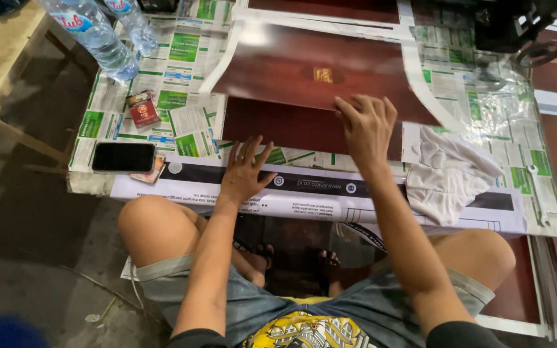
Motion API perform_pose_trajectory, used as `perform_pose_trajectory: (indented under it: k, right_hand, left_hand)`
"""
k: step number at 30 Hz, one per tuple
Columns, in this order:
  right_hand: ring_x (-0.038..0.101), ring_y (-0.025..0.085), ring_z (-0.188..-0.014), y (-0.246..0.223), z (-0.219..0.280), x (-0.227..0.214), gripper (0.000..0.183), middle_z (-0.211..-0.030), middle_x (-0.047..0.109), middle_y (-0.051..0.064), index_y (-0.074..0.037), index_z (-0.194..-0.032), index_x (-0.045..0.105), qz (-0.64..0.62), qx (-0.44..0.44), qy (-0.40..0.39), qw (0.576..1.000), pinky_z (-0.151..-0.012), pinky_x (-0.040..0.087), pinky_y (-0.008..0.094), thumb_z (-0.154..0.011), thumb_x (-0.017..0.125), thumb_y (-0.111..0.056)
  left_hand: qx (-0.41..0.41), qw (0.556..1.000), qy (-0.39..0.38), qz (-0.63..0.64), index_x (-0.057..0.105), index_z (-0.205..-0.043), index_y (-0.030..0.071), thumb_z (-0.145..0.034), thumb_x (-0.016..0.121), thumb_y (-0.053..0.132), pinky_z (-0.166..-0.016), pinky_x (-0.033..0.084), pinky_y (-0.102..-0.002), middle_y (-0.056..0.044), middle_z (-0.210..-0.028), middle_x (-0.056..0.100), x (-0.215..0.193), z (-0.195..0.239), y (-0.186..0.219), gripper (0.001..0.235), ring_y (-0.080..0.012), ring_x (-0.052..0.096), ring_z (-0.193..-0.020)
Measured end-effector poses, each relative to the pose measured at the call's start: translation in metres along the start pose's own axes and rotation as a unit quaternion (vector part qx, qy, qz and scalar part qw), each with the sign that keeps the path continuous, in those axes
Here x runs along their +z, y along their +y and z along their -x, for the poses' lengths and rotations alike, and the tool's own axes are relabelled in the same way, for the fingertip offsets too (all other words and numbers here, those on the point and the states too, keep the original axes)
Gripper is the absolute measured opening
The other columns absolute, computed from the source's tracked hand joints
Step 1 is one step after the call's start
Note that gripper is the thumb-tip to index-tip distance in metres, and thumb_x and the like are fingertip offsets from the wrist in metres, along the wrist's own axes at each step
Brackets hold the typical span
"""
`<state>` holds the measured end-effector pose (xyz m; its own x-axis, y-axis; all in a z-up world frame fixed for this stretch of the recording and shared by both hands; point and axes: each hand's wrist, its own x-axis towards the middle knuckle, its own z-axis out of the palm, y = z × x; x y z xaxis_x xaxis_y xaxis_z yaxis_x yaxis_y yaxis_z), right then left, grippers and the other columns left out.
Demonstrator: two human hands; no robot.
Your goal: Wiping and inspecting printed sheets on a finishing table in a print shop.
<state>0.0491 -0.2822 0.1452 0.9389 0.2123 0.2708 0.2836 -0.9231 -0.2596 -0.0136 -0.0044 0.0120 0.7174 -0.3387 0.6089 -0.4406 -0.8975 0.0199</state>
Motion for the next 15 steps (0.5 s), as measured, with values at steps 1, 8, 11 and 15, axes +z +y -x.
perform_pose_trajectory:
  k: [1,8,11,15]
  right_hand:
    - [0.06,0.027,-0.129,0.008,0.008,0.026,0.033,-0.133,0.068,0.004,-0.032,-0.139,0.064,-0.001,-0.001,0.0,1.0,-0.127,0.028,0.053,-0.109,0.056,-0.041]
    - [0.022,0.051,-0.148,0.037,0.038,0.13,0.068,-0.162,0.033,0.015,-0.033,-0.157,0.041,0.102,-0.004,0.028,0.994,-0.112,0.003,0.079,-0.097,0.058,-0.059]
    - [0.004,0.056,-0.152,0.043,0.02,0.135,0.082,-0.171,0.015,0.015,-0.036,-0.163,0.026,0.083,0.009,-0.021,0.996,-0.11,-0.004,0.081,-0.092,0.052,-0.07]
    - [-0.003,0.053,-0.154,0.059,-0.012,0.139,0.087,-0.174,0.006,0.011,-0.04,-0.164,0.018,0.081,0.014,-0.068,0.994,-0.112,-0.005,0.081,-0.09,0.045,-0.078]
  left_hand:
    - [0.0,1.0,0.0,-0.001,0.052,-0.15,0.015,-0.091,0.062,0.057,-0.116,0.034,-0.053,-0.017,-0.148,0.053,0.005,0.002,-0.001,0.074,-0.0334,0.048,-0.136]
    - [-0.044,0.994,-0.071,0.064,0.056,-0.147,0.01,-0.095,0.064,0.058,-0.121,0.031,-0.054,-0.017,-0.148,0.051,0.017,0.004,-0.006,0.071,-0.0346,0.045,-0.14]
    - [-0.046,0.995,-0.069,0.063,0.058,-0.146,0.011,-0.094,0.064,0.058,-0.119,0.031,-0.055,-0.016,-0.146,0.052,0.012,0.0,-0.006,0.071,-0.0339,0.045,-0.139]
    - [-0.048,0.994,-0.069,0.065,0.058,-0.145,0.011,-0.093,0.064,0.058,-0.119,0.032,-0.054,-0.016,-0.146,0.053,0.013,0.001,-0.007,0.07,-0.0332,0.046,-0.138]
